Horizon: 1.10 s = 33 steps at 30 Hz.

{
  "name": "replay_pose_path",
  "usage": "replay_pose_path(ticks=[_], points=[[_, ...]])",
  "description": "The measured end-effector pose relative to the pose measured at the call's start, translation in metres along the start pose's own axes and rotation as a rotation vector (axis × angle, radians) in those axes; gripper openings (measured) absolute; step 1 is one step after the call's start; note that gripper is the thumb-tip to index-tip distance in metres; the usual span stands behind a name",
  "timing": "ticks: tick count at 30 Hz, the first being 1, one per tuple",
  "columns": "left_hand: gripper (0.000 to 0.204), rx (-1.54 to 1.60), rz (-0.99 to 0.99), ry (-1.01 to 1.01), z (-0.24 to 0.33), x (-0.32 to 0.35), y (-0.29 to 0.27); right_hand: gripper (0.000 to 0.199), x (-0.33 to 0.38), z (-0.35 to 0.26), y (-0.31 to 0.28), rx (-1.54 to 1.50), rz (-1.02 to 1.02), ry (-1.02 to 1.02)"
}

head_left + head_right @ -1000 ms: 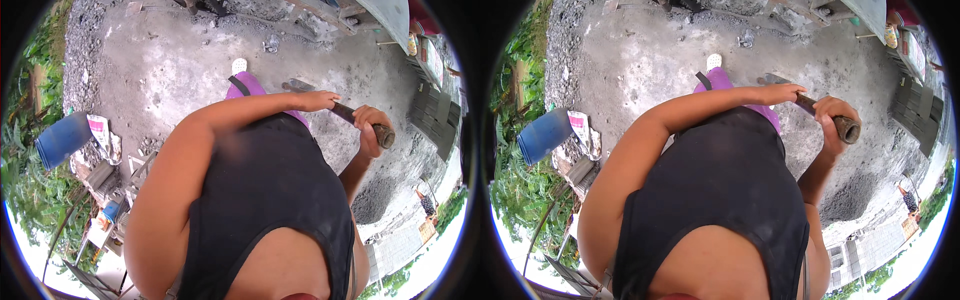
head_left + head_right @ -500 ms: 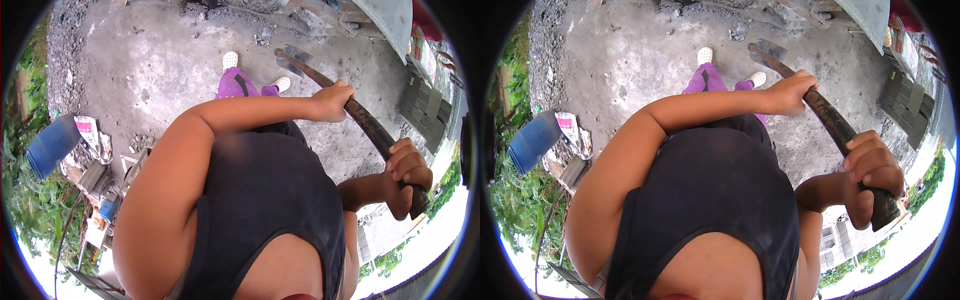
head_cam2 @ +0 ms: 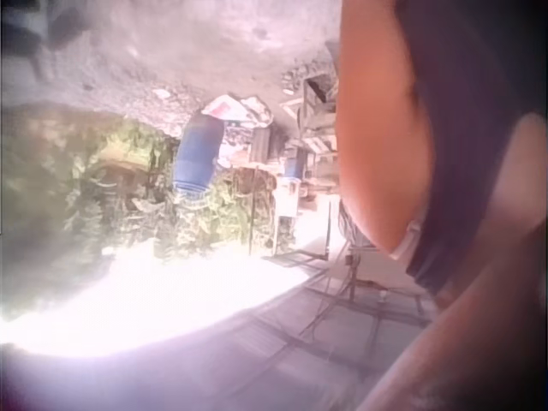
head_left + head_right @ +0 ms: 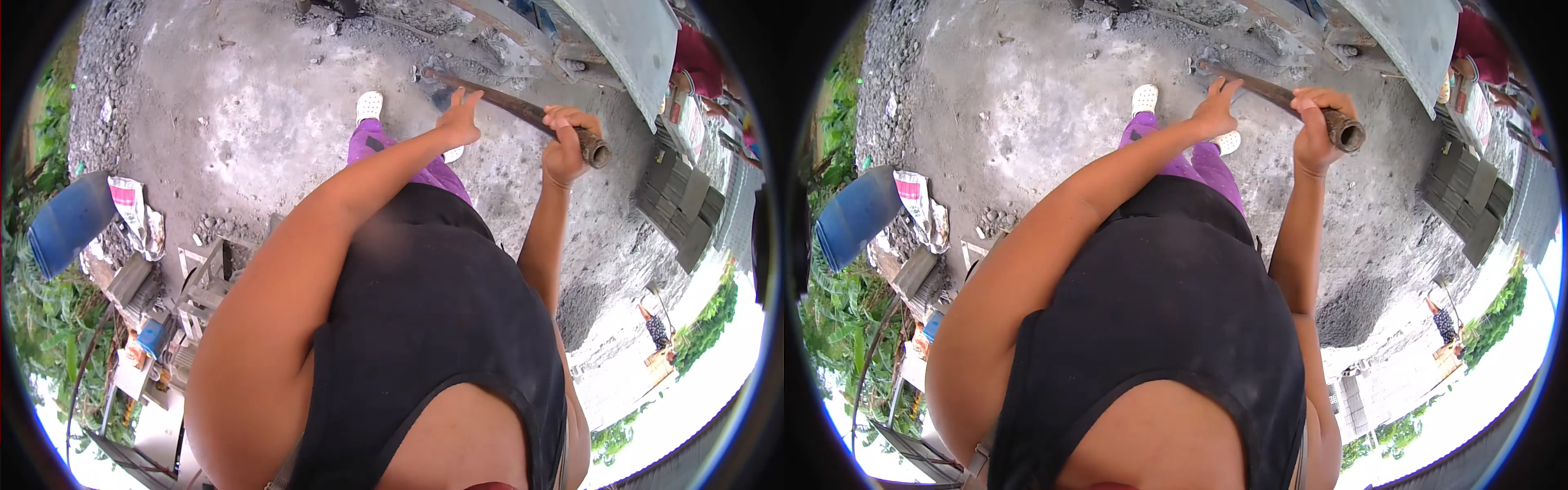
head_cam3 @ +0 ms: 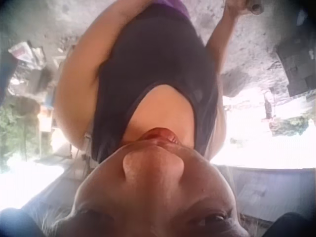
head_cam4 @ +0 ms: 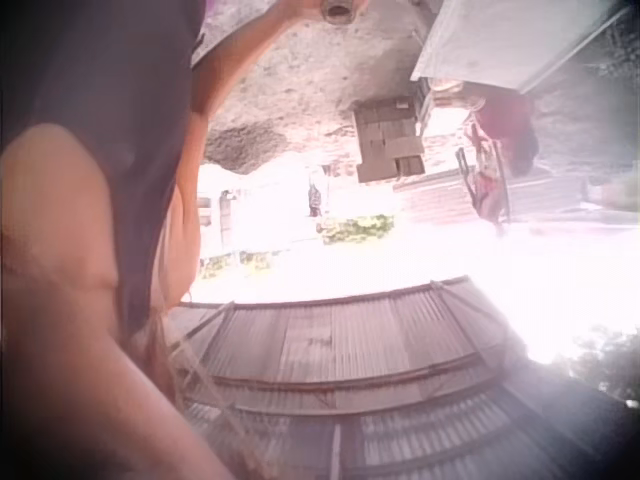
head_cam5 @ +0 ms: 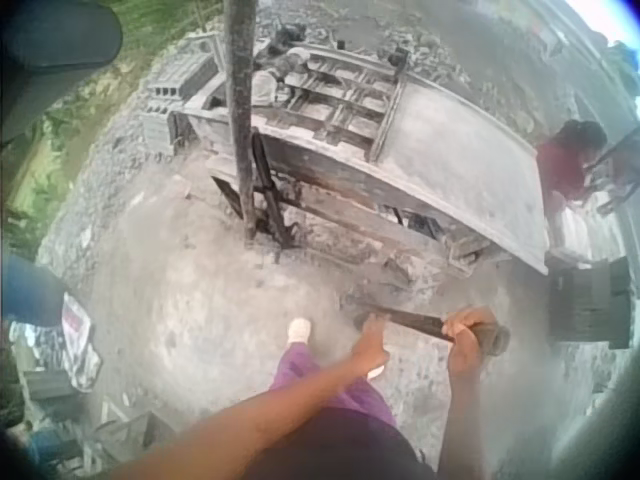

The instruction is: Stirring and scraping the inside of a cement mixer with a shovel.

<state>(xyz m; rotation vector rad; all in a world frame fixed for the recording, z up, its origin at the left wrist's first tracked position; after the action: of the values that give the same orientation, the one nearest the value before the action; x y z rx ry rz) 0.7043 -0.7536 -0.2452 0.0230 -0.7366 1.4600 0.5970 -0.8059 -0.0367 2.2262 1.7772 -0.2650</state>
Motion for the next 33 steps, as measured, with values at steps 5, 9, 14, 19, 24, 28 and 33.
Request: replay_pose_path(ticks=[5,9,14,19,24,28,33], points=[[0.091,0.159,-0.059,0.079,0.044,0.0,-0.01,0.006,-0.038,-0.042,-0.01,-0.013,-0.052,-0.025],[0.069,0.283,-0.002,0.417,0.109,0.007,-0.004,0.017,-0.075,-0.15,-0.003,-0.106,-0.198,-0.007],[0.033,0.214,-0.282,0.549,0.173,0.054,-0.027,0.016,-0.084,-0.266,-0.034,-0.07,0.139,-0.154],[0.039,0.344,-0.118,0.55,0.151,0.042,-0.042,0.011,-0.077,-0.22,-0.034,-0.044,0.116,-0.155],[0.083,-0.292,-0.143,-0.129,-0.013,-0.03,-0.001,0.012,0.017,0.001,0.011,-0.065,0.048,-0.039],[0.091,-0.056,-0.171,-0.049,-0.016,-0.027,0.01,0.011,0.005,-0.009,0.009,0.051,0.002,0.033],[0.076,0.206,-0.216,0.302,0.081,0.006,-0.005,0.007,-0.039,-0.103,0.002,-0.021,-0.09,-0.022]])
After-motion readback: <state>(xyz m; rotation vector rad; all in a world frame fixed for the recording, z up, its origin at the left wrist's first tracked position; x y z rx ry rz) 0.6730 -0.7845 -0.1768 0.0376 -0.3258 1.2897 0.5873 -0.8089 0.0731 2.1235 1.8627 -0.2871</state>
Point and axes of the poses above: each hand's wrist, its own x-axis away from the middle knuckle, its own y-axis out of the palm, z = x × y, the point moved 7 cm from there along -x, towards the middle knuckle, and after that the axes turned 15 degrees about z, right-handed, at the moved point
